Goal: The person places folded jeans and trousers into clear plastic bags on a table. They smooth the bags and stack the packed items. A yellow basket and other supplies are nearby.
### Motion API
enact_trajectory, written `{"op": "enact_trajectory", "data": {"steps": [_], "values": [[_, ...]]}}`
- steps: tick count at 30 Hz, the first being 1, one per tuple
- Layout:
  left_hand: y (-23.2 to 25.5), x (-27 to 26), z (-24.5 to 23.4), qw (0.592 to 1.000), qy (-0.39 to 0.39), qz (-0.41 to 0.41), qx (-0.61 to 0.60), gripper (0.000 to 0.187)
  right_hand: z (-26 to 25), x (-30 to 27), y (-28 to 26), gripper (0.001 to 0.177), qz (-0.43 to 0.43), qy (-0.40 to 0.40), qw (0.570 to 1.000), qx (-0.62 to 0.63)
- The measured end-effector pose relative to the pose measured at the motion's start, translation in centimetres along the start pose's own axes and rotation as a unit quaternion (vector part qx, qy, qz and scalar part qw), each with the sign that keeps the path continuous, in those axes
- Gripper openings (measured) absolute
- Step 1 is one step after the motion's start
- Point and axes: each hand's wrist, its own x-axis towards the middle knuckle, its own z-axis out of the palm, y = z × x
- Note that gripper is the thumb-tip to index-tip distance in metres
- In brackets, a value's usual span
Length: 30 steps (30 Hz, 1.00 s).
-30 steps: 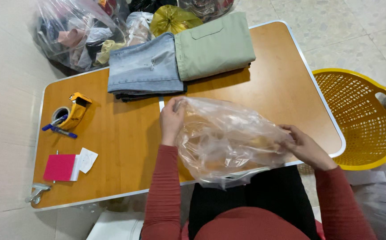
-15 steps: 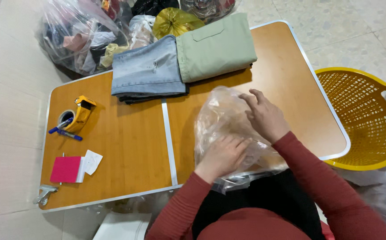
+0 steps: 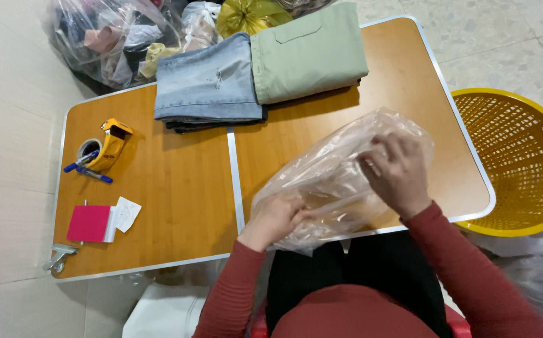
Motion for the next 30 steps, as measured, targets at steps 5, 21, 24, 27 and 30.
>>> {"op": "enact_trajectory", "data": {"steps": [5,21,24,27,30], "values": [[-0.7,3.2,0.4,0.978,0.152,-0.129,0.062,0.077,1.9,-2.9,-0.2,0.045,-0.024,-0.199,0.973,-0.113],[3.1,8.2,7.7,0.985,0.111,0.083,0.107,0.025,2.9,-7.5,-1.5,0.056,0.019,-0.174,0.985,0.007],[4.5,9.9,10.5,0.973,0.136,0.181,-0.04,0.044,4.7,-8.5,-1.8,0.061,0.008,-0.196,0.98,-0.016],[4.3,12.9,12.4,0.979,-0.07,0.067,-0.179,0.047,5.6,-10.5,-2.4,0.041,-0.052,-0.29,0.951,-0.092],[3.2,14.5,12.5,0.993,-0.036,0.073,-0.087,0.042,5.1,-11.2,-2.3,0.05,-0.016,-0.26,0.965,-0.043]]}}
